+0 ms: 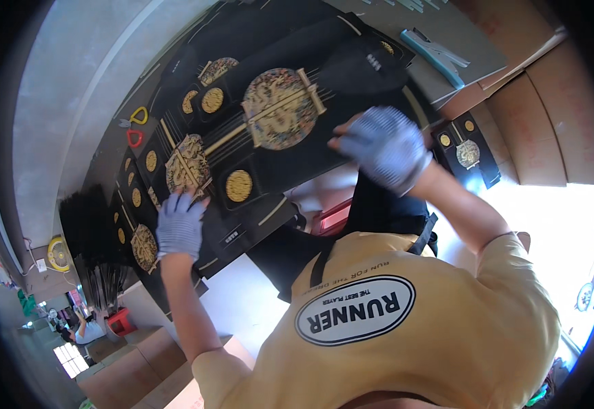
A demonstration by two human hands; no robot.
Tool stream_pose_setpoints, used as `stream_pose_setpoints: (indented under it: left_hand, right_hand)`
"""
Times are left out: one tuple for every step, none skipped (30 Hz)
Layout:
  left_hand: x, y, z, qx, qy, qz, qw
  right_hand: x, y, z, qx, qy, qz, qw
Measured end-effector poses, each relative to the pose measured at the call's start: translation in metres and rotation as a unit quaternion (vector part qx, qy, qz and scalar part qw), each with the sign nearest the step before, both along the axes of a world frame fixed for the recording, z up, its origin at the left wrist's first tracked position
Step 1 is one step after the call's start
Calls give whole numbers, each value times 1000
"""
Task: The person uses a handheld tool to press and crease the fold lines on flat-packed cardboard sheets. They work on multiple sheets, folding them into box shapes and stacking the finished units on the table.
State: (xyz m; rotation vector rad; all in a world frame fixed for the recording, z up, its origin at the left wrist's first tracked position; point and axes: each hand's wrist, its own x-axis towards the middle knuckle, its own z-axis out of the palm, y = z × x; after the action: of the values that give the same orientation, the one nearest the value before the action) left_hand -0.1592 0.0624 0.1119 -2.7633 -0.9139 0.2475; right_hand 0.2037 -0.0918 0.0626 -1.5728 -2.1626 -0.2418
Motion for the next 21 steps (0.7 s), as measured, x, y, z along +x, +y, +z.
stream_pose_setpoints:
  left_hand:
    - [-3,10,3,45,96,21,994]
    - [10,17,7,80,44,53,994]
    - [35,20,18,63,-92,34,993]
    - [63,14,27,46,-221,24,974]
    - [99,9,25,-1,-286,22,958]
    - [137,8,18,-53,-348,18,936]
    - [158,11,7,-46,-328,34,943]
    - [174,18,-8,-38,-311,51,948]
    - [199,32,-28,0,-270,112,956]
    - [218,44,-43,36,-225,174,958]
    - [235,53,-53,25,-190,198,961]
    - [247,57,-63,11,-152,225,962]
    - [256,58,-70,-6,-114,248,962]
    - [259,56,-80,10,-115,193,974]
    - [259,54,-89,26,-113,137,984]
    - [259,54,-98,42,-114,82,989]
    - [254,52,-106,53,-160,0,986]
    - [246,53,-106,65,-174,-55,981]
    - [239,55,-109,64,-187,-105,975]
    - [234,57,-110,64,-201,-156,965]
    - [234,55,-101,65,-194,-192,960]
  right_hand:
    - [-21,-1,-4,-42,11,-10,999]
    - [-39,1,0,-134,7,-1,991]
    - [-46,0,-14,-111,7,38,993]
    - [-46,2,-11,-81,55,80,992]
    - [-42,6,-10,-54,101,120,986]
    - [-34,8,-9,-29,148,155,976]
    - [-17,16,12,-20,228,139,963]
    - [4,19,27,1,174,51,983]
    - [23,25,21,59,297,-72,950]
    - [57,29,21,116,196,-175,958]
    - [97,31,8,85,53,-330,939]
    - [136,28,-7,79,-52,-383,919]
    - [169,18,-27,23,-140,-457,878]
    - [179,7,-29,-35,-127,-458,879]
    - [183,-5,-34,-95,-113,-460,876]
    - [187,-13,-36,-155,-99,-461,868]
    - [184,-21,-35,-144,-88,-468,867]
    - [180,-24,-34,-164,-96,-464,865]
    - [177,-26,-31,-183,-106,-461,862]
    - [174,-28,-29,-201,-115,-459,858]
    - [172,-37,-28,-224,-110,-451,857]
